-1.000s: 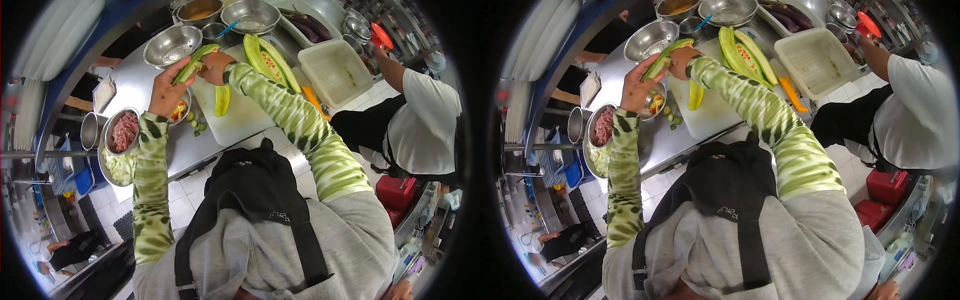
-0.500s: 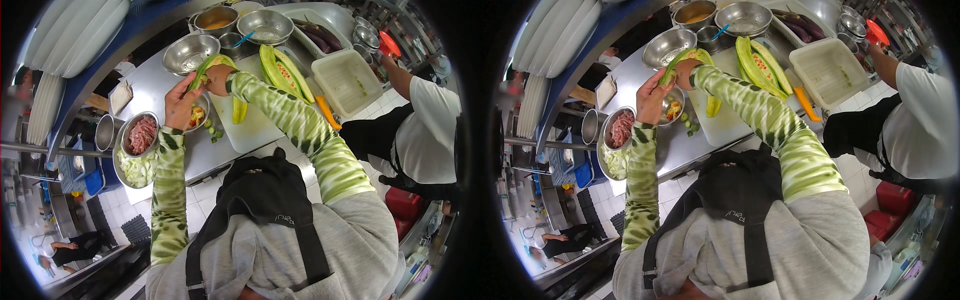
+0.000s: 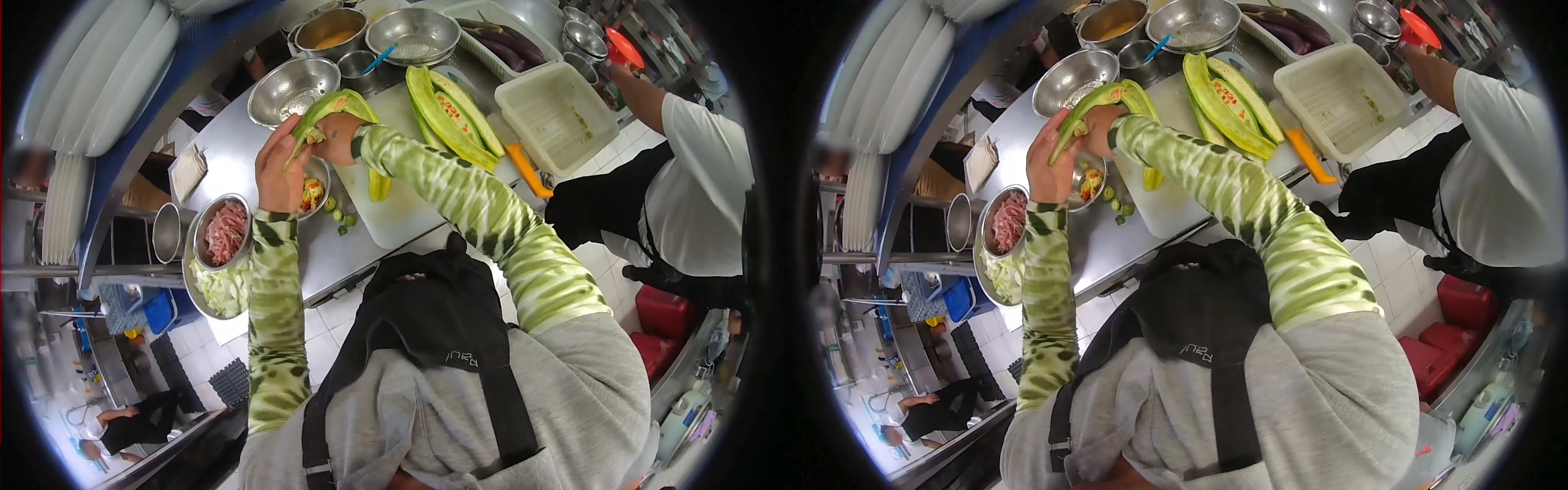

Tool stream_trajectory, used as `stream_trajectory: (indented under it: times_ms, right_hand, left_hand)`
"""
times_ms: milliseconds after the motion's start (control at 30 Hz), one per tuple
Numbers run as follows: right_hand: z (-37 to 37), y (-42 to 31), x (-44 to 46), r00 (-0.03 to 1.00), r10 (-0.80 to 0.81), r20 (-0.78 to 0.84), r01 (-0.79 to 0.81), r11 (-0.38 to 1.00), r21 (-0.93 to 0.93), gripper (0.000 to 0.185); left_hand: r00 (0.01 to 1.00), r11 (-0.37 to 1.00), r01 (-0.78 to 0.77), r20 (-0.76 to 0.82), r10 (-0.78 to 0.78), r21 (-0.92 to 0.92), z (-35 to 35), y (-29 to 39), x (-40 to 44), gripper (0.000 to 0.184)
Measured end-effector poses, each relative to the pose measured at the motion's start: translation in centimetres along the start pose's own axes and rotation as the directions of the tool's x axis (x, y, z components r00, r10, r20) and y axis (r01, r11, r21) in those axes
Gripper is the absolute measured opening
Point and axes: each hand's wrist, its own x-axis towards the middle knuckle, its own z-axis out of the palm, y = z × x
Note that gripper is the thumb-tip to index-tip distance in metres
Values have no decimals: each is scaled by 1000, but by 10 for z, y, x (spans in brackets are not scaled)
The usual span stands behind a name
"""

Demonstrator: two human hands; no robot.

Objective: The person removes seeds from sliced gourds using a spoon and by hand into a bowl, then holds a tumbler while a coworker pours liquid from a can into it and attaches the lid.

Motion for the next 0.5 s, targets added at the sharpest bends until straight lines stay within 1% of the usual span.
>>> stream_trajectory:
  times_ms: [67, 100, 133, 233, 300, 333, 400, 433, 500]
  right_hand:
    - [4, -6, -1, 1000, -2, 5, 2, 1000, -6, 29]
    - [5, -10, 1, 1000, -18, 9, 18, 1000, -12, 29]
    - [9, -13, 1, 999, -35, 16, 35, 999, -15, 30]
    - [4, -28, 6, 992, 47, 114, -45, 999, -16, 27]
    - [13, -24, 14, 997, -14, 73, 18, 998, -65, 26]
    - [17, -22, 18, 998, -45, 54, 50, 994, -93, 26]
    - [21, -21, 17, 997, -44, 67, 47, 998, -40, 26]
    - [21, -24, 16, 997, -44, 70, 45, 999, -13, 26]
    - [26, -30, 9, 999, 18, 46, -20, 999, 46, 25]
  left_hand:
    - [995, 997, -76, -63, 76, 3, 11, -2, -9, 38]
    - [989, 994, -99, -110, 102, 40, 10, -4, -10, 36]
    - [990, 996, -86, -108, 88, 27, 4, -5, -12, 36]
    - [994, 999, -51, -93, 51, 1, -12, 1, -9, 35]
    - [996, 1000, -28, -82, 28, -2, -14, 6, -9, 35]
    - [996, 999, -37, -77, 39, 29, -13, 8, -10, 36]
    - [996, 995, -52, -70, 58, 91, -10, 10, -13, 38]
    - [995, 993, -40, -90, 51, 115, -12, 10, -13, 36]
    - [991, 987, -16, -131, 38, 161, -18, 6, -11, 32]
